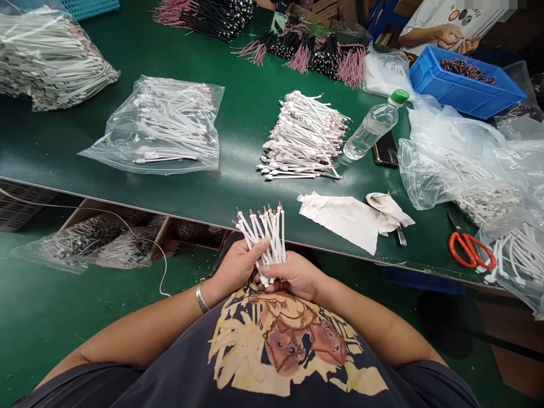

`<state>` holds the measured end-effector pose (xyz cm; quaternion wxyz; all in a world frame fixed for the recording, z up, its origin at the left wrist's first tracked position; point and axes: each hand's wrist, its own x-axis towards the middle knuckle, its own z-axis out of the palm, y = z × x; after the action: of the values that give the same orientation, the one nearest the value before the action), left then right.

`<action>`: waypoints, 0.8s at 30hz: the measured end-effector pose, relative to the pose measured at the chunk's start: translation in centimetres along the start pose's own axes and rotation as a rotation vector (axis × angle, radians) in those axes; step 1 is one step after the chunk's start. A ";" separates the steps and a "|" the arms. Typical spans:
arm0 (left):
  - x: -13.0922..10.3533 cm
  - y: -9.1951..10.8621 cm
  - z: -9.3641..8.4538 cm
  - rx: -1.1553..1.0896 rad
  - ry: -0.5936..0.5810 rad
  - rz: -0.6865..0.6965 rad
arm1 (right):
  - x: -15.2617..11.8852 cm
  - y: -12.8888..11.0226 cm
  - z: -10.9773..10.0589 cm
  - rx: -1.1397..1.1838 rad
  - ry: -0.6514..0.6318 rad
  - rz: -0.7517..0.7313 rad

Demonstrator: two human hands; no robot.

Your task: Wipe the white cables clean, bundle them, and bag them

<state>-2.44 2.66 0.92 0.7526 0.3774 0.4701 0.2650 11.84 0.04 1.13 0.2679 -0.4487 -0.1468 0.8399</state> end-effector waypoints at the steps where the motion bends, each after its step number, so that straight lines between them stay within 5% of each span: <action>1: 0.0 0.0 0.0 0.007 0.002 -0.001 | 0.0 0.0 0.0 0.003 -0.003 0.000; 24: 0.0 -0.3 -0.3 -0.006 -0.002 -0.025 | 0.1 0.4 -1.1 0.051 -0.079 -0.033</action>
<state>-2.74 2.59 0.60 0.7573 0.3696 0.4733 0.2567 12.57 -0.21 0.29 0.2871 -0.4059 -0.1433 0.8558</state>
